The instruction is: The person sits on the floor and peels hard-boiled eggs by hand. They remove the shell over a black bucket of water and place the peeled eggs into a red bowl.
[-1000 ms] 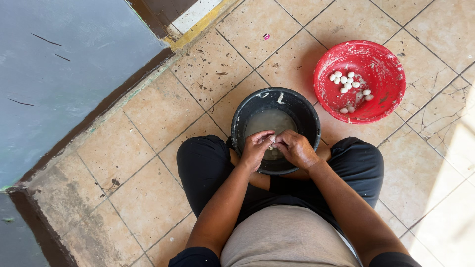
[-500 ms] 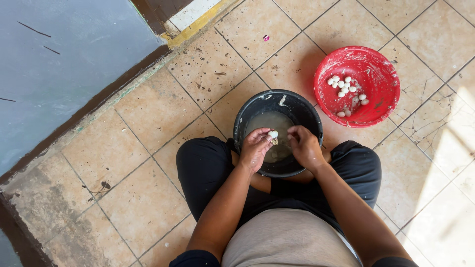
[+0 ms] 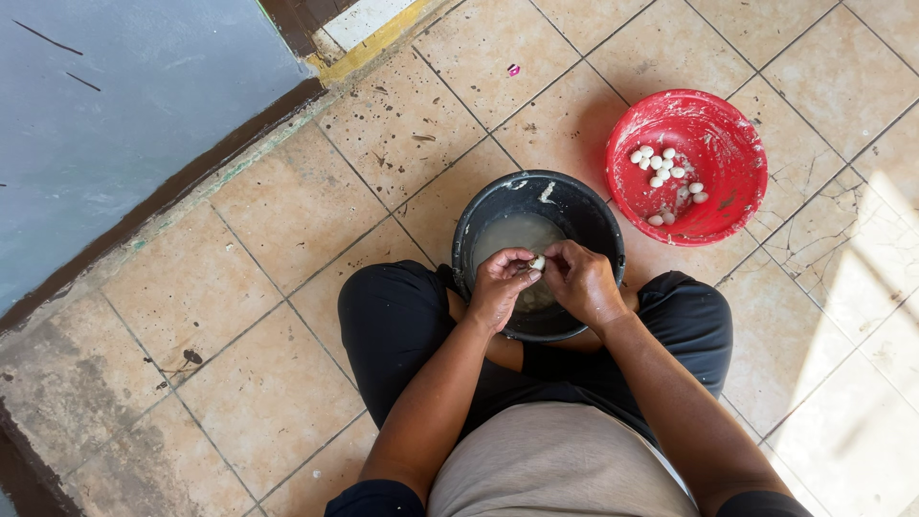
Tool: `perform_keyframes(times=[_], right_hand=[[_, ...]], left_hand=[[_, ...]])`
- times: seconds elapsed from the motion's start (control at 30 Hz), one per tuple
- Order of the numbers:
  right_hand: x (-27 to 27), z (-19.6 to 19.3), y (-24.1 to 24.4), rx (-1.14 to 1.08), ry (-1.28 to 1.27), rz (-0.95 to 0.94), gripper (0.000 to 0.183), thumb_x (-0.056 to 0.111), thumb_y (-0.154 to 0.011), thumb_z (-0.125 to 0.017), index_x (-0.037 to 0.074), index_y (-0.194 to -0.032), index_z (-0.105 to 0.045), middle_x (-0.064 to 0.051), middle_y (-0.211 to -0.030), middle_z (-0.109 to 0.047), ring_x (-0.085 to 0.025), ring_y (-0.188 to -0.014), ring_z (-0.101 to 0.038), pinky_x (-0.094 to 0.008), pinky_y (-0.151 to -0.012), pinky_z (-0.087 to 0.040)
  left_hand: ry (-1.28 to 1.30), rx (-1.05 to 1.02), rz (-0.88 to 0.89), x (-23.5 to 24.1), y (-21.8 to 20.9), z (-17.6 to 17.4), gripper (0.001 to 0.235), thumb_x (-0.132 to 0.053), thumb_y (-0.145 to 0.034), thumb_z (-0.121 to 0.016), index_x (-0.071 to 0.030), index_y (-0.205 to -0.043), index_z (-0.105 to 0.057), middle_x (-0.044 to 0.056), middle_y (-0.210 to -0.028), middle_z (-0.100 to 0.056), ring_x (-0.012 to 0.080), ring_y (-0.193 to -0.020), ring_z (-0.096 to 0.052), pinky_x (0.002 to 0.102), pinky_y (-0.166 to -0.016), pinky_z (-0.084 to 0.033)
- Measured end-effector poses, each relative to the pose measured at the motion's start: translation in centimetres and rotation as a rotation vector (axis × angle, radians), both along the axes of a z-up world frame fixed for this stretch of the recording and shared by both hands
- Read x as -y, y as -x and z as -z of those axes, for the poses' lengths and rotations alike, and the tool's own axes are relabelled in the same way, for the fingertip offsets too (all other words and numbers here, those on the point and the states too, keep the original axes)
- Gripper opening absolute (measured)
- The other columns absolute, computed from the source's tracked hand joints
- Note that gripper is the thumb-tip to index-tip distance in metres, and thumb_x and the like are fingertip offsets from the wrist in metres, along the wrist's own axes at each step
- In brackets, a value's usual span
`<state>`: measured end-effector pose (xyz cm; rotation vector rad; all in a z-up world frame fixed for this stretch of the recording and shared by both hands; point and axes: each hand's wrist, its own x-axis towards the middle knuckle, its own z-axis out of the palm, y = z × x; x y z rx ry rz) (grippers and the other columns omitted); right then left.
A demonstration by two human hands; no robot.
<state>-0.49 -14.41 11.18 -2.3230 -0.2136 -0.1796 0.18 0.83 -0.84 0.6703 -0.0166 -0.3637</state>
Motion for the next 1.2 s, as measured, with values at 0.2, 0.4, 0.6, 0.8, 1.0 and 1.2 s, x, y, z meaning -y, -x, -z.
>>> perform_keyframes(times=[0.2,0.4,0.6,0.8,1.0,1.2], right_hand=[[0.2,0.2,-0.1,0.017,0.068,0.012,0.013,0.002,-0.086,-0.074,0.0,-0.096,-0.066,-0.016,-0.086,-0.073,-0.025,-0.074,-0.074,-0.034,-0.066,-0.059],[0.7,0.3,-0.1,-0.095,-0.035,0.043,0.011,0.002,-0.086,-0.07,0.0,-0.096,-0.065,-0.015,-0.082,-0.072,-0.026,-0.072,-0.075,-0.035,-0.066,-0.058],[1.9,-1.0,-1.5,0.075,0.058,0.065,0.007,-0.002,-0.093,-0.067,0.001,-0.099,-0.07,-0.016,-0.093,-0.073,-0.032,-0.083,-0.073,-0.037,-0.074,-0.057],[1.5,-3.0,-0.7,0.092,-0.015,-0.206,0.012,0.0,-0.089,-0.069,-0.001,-0.101,-0.069,-0.016,-0.096,-0.073,-0.031,-0.086,-0.074,-0.036,-0.076,-0.058],[0.9,-3.6,-0.7,0.01,0.067,-0.206,0.012,0.001,-0.088,-0.071,0.0,-0.1,-0.07,-0.015,-0.089,-0.072,-0.028,-0.077,-0.074,-0.035,-0.067,-0.058],[1.2,-2.7,-0.9,0.078,0.14,-0.225,0.01,0.0,-0.088,-0.071,0.001,-0.098,-0.068,-0.015,-0.088,-0.072,-0.031,-0.078,-0.073,-0.036,-0.069,-0.058]], left_hand=[[-0.033,0.008,-0.012,0.3,0.2,-0.5,0.024,0.011,-0.094,-0.068,0.0,-0.115,-0.065,0.011,-0.114,-0.068,0.0172,-0.107,-0.067,0.033,-0.1,-0.057],[0.026,-0.102,0.014,-0.1,0.3,-1.5,0.023,-0.001,-0.1,-0.064,0.0,-0.123,-0.065,0.011,-0.118,-0.069,0.0163,-0.107,-0.067,0.033,-0.094,-0.055],[0.149,-0.099,0.053,-0.3,0.1,-2.1,0.023,-0.006,-0.104,-0.063,0.003,-0.125,-0.065,0.013,-0.115,-0.069,0.0216,-0.104,-0.067,0.036,-0.095,-0.057],[0.132,-0.115,0.082,-0.1,0.0,-1.8,0.023,-0.009,-0.103,-0.063,0.001,-0.123,-0.066,0.012,-0.114,-0.07,0.02,-0.103,-0.067,0.036,-0.094,-0.057],[0.073,-0.083,0.097,-0.2,0.1,-1.6,0.02,-0.007,-0.101,-0.068,0.0,-0.12,-0.067,0.01,-0.11,-0.07,0.018,-0.1,-0.067,0.033,-0.092,-0.056],[0.044,-0.088,0.102,0.0,-0.1,-1.1,0.02,-0.006,-0.101,-0.069,0.001,-0.12,-0.068,0.01,-0.11,-0.071,0.0177,-0.1,-0.067,0.034,-0.091,-0.056]])
